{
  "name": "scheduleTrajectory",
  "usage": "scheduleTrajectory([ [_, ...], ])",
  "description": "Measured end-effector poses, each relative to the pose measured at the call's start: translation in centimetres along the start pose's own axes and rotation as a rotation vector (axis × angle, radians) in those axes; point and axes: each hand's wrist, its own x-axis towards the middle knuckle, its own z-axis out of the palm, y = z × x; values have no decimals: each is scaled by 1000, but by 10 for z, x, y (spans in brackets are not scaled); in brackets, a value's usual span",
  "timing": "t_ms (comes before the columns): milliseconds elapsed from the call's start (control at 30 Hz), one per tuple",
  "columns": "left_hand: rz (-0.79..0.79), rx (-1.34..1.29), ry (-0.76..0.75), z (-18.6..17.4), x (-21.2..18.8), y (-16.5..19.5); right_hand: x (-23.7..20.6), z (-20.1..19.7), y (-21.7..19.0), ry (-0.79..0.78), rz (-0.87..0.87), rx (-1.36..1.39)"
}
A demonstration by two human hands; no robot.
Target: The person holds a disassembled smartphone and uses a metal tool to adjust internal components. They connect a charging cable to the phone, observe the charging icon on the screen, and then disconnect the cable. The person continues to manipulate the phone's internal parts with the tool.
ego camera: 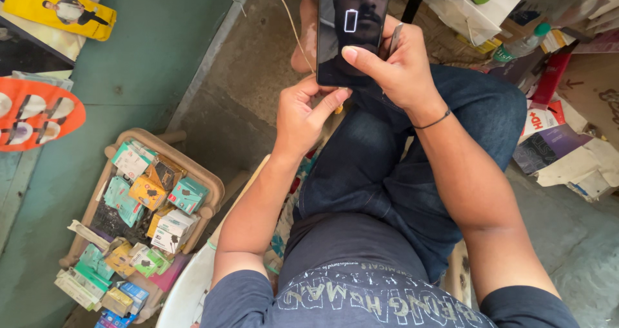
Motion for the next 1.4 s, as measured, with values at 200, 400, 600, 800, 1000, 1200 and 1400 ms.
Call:
scheduleTrajectory([
  [200, -8, -16, 1, -1, 0, -2, 1, 0, 2, -1, -1, 16],
  [400, -64, -137, -32, -2, 1, -6, 0, -2, 4, -10, -14, -40],
  [600, -67, -152, -60, -4, 2, -10, 1, -4, 6, 2, 8, -27],
  [800, -82, -141, -63, -3, 2, -10, 1, -3, 6, 3, -5, -23],
  [1000, -54, -161, -84, -5, 2, -14, 1, -3, 4, 12, -2, -41],
  [1200, 52, -185, 9, -15, 8, -9, 1, -1, 2, -17, -31, -78],
  [1400, 370, 229, 167, -21, 25, 46, -3, 7, -2, -49, -145, -382],
])
